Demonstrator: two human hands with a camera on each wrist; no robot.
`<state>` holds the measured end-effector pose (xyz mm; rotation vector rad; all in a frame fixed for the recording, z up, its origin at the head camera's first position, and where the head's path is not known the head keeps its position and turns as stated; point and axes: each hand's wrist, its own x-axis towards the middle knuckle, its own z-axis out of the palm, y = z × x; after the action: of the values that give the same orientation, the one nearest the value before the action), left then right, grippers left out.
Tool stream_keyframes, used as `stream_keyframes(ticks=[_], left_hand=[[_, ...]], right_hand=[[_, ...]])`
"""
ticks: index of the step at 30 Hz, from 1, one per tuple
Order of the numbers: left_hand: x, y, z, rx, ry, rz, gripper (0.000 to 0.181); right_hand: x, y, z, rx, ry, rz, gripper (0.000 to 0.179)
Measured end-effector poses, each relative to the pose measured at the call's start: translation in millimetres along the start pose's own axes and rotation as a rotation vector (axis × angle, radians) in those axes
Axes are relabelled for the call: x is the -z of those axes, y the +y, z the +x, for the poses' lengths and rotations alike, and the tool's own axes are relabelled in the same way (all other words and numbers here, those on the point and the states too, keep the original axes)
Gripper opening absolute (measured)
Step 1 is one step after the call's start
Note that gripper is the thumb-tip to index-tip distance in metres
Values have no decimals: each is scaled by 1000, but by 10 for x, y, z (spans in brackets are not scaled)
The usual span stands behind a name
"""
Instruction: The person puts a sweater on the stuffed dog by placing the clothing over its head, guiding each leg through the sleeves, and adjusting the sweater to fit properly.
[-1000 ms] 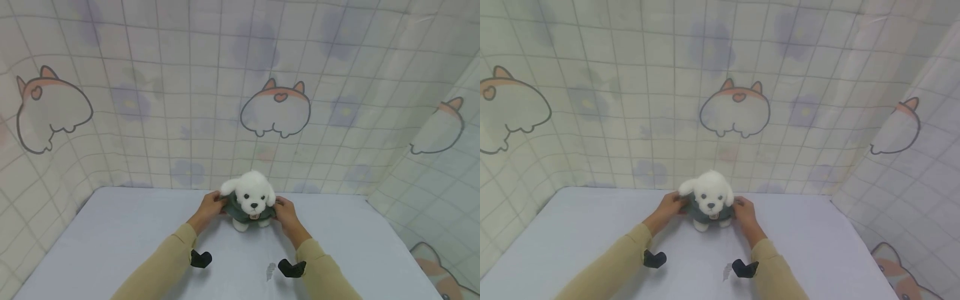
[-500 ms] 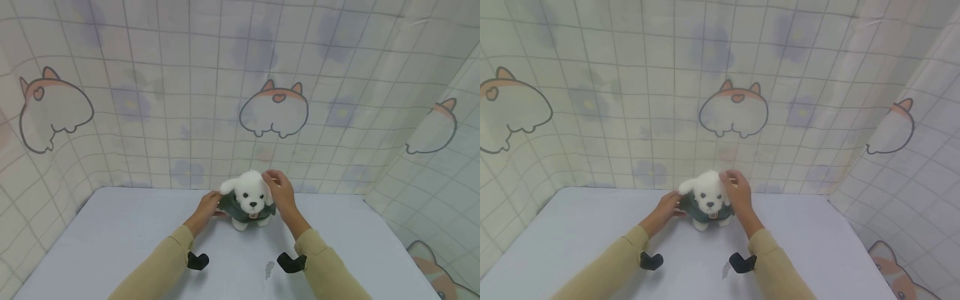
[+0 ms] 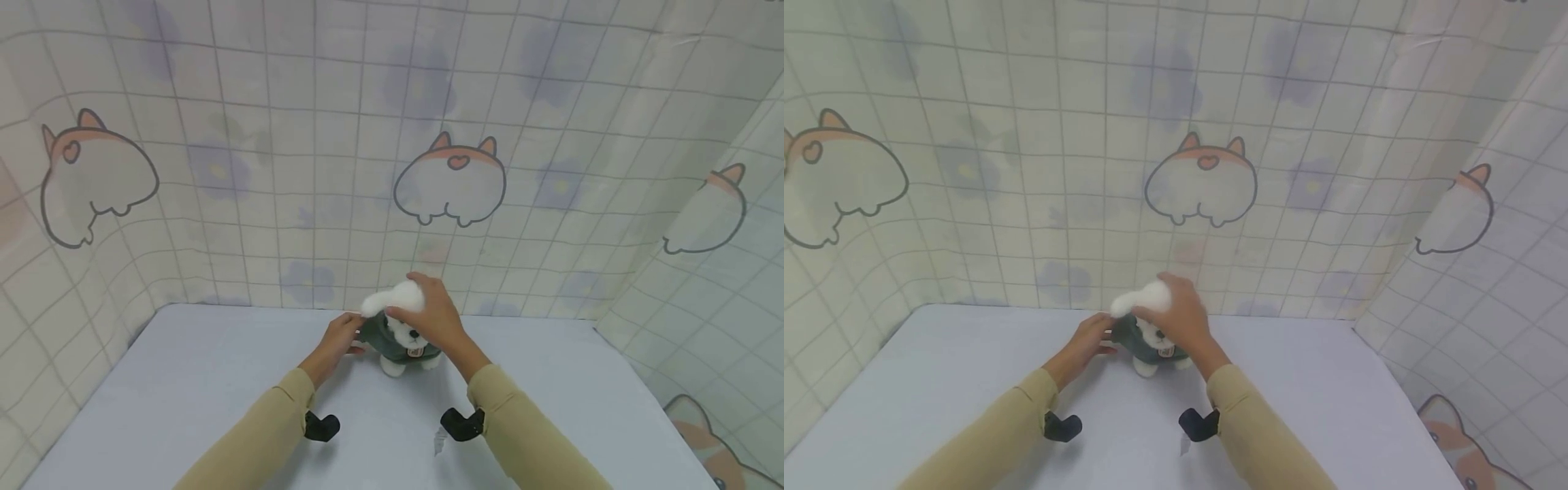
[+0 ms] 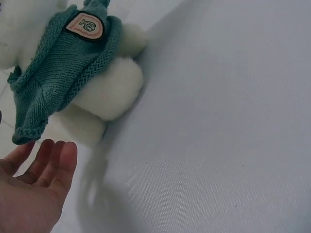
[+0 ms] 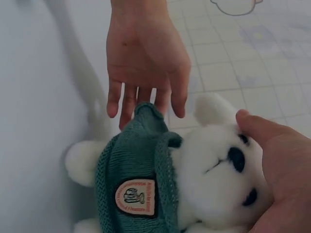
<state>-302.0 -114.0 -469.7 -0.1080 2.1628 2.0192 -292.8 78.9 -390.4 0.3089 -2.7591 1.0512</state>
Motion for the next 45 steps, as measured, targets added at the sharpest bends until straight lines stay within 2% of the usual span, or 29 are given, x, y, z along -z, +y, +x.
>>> stream_keyframes(ticks=[9, 14, 20, 25, 35, 45], left_hand=[[-8, 1, 9, -12, 0, 12, 40], [13, -10, 25, -29, -35, 12, 46], [49, -10, 9, -62, -130, 52, 67], [55, -14, -14, -83, -173, 82, 71], [37, -66, -44, -112, -204, 149, 77], [-27, -25, -83, -142, -229, 145, 85]], right_hand=[[-22, 72, -14, -24, 34, 88, 69], [-17, 111, -23, -72, 67, 168, 66], [25, 191, -36, -200, 89, 333, 62], [94, 251, -59, -302, 116, 462, 63], [129, 405, -105, -397, 163, 712, 62], [100, 518, -179, -463, 198, 1010, 59]])
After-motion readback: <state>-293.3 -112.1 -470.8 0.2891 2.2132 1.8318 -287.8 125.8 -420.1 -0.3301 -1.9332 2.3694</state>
